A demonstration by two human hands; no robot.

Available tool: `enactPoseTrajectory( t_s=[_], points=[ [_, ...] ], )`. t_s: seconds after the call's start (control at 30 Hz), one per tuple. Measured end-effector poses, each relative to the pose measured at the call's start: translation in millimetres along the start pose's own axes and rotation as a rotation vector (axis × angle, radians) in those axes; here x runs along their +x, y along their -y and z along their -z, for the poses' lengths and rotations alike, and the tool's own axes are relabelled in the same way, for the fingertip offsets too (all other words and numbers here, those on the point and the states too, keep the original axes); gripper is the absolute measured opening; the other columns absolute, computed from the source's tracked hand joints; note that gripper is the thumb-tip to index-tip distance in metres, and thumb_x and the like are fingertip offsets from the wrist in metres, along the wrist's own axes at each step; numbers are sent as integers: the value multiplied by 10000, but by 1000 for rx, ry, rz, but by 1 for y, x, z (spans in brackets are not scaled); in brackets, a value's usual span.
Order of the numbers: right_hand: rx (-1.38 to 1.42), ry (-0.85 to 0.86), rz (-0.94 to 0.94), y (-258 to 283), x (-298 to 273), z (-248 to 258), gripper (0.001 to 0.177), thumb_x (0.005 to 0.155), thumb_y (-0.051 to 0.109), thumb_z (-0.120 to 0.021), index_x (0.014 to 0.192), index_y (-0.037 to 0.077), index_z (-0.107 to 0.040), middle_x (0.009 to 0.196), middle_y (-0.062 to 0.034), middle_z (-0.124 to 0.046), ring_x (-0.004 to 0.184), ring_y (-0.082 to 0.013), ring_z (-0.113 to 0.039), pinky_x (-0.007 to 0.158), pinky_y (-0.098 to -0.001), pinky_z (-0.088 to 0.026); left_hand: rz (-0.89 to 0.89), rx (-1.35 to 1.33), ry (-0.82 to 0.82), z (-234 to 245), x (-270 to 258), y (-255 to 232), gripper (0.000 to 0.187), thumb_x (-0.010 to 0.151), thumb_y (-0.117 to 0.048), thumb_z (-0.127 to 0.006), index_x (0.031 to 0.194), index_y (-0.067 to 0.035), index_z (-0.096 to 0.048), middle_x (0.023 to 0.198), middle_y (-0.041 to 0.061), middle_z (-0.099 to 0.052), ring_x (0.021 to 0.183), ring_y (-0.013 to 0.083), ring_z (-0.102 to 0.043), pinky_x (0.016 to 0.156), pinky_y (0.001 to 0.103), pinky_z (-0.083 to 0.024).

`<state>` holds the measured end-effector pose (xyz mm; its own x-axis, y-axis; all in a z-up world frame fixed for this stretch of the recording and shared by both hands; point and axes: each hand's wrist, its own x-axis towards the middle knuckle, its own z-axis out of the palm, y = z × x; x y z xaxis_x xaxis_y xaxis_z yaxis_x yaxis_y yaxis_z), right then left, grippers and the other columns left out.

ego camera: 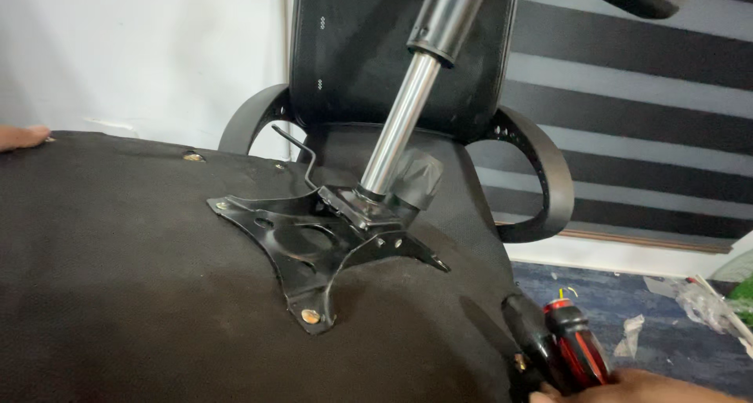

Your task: The person uses a screwdriver to tighten screws on the underside of an office chair seat, securing the metal mounting plate to the chair frame. The person holds the chair steady with one hand while turning the screwdriver with the other.

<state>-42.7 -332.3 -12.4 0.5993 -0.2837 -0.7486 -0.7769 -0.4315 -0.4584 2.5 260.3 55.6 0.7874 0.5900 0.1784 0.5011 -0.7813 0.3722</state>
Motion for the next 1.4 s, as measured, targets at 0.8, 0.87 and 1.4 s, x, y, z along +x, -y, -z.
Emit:
enactPoseTrajectory(
  t_s=[0.8, 0.87, 1.4],
  points=[
    [-371, -144, 462, 93, 114, 1, 556, 866, 456, -715, 1229, 34, -704, 1132, -188, -706, 1074, -324, -639, 927, -453, -524, -671, -437, 447, -36, -97, -240, 710, 858, -488, -716, 1351, -12, -531, 1152, 174, -664, 1089, 271, -669, 926, 459, -519],
    [-126, 26, 431, 88, 121, -7, 526, 848, 396, -721, 1232, 38, -697, 1186, -169, -767, 1122, -282, -690, 962, -393, -473, -620, -633, 499, -47, -102, -244, 595, 866, -347, -693, 1317, -16, -490, 1040, 136, -688, 947, 215, -720, 816, 424, -586],
    [51, -172, 267, 20, 80, 4, 509, 881, 402, -766, 1178, 11, -631, 970, -212, -776, 839, -306, -734, 775, -424, -548, -596, -870, 601, -48, -118, -226, 397, 959, -387, -579, 1152, -48, -506, 871, 51, -664, 770, 120, -703, 742, 288, -587]
  ],
)
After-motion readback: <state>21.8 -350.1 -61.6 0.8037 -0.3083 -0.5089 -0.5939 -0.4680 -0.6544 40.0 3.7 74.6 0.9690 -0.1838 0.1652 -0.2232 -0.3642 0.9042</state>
